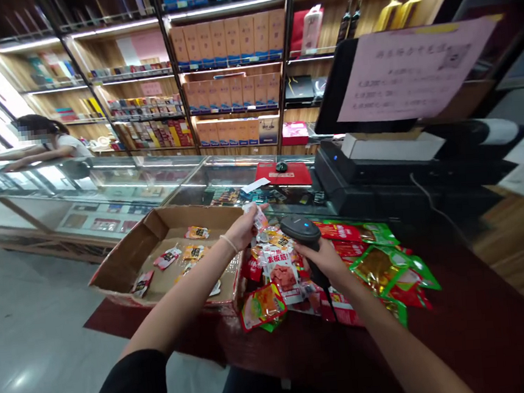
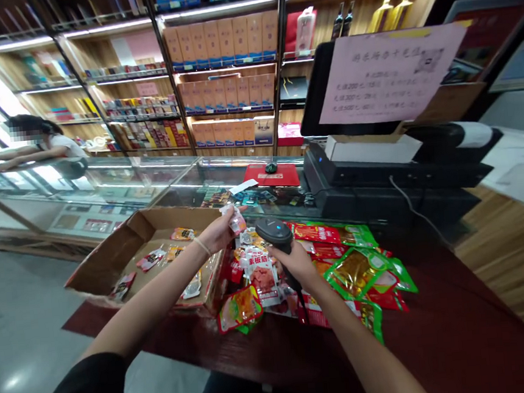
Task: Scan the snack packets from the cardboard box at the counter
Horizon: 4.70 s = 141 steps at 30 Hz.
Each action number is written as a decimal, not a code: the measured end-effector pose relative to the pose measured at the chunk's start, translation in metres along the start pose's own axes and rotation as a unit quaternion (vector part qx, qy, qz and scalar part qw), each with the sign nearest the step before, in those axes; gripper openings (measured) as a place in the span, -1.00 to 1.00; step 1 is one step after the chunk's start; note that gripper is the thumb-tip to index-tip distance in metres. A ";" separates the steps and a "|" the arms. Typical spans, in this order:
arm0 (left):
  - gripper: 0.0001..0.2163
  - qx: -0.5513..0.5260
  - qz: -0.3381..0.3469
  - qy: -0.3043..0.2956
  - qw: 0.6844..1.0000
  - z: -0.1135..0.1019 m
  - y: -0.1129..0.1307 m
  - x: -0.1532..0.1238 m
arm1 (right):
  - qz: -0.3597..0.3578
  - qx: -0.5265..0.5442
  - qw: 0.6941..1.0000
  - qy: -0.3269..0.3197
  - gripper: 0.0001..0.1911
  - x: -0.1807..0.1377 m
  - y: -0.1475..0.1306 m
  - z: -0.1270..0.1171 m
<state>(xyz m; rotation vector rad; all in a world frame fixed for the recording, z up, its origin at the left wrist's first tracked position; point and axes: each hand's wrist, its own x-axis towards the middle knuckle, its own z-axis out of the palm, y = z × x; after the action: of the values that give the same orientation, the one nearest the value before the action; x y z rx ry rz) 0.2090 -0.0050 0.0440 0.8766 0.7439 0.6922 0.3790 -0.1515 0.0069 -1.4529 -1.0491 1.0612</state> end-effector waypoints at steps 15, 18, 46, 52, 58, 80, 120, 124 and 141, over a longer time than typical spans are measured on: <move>-0.84 -0.060 -0.031 0.029 0.997 0.019 -0.038 0.037 | 0.003 -0.027 0.997 0.066 -0.62 -0.027 0.002 -0.044; -0.80 -0.061 -0.035 0.025 0.997 0.015 -0.044 0.039 | 0.011 -0.035 0.998 0.051 -0.65 -0.028 0.004 -0.044; -0.79 0.166 0.017 -0.079 0.983 0.010 -0.014 0.023 | 0.018 -0.054 0.998 0.020 -0.67 -0.014 -0.013 -0.040; -0.75 0.173 0.107 0.005 0.979 -0.064 0.034 -0.010 | -0.005 -0.095 0.995 -0.034 -0.64 0.009 -0.024 -0.002; -0.66 0.217 0.115 0.143 0.959 -0.165 0.048 -0.059 | -0.020 -0.089 0.989 -0.119 -0.70 0.032 -0.041 0.067; -0.42 0.716 -0.108 0.115 0.680 -0.325 0.031 -0.062 | 0.056 -0.159 0.947 -0.273 -0.75 0.084 -0.029 0.166; -0.75 -0.008 0.118 0.110 0.987 -0.070 0.017 -0.025 | 0.020 -0.118 0.989 -0.091 -0.75 0.002 -0.047 0.039; -0.75 0.008 0.113 0.097 0.989 -0.059 0.008 -0.020 | 0.013 -0.110 0.992 -0.064 -0.75 -0.004 -0.043 0.022; -0.97 0.518 0.318 -0.008 0.794 0.099 -0.058 0.070 | 0.013 0.007 0.988 0.157 -0.67 -0.058 0.009 -0.138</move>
<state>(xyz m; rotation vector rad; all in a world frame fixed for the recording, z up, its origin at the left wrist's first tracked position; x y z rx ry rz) 0.3405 -0.0178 0.0179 2.2181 0.8021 0.8490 0.4995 -0.2399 0.0179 -1.5661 -0.7978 0.8223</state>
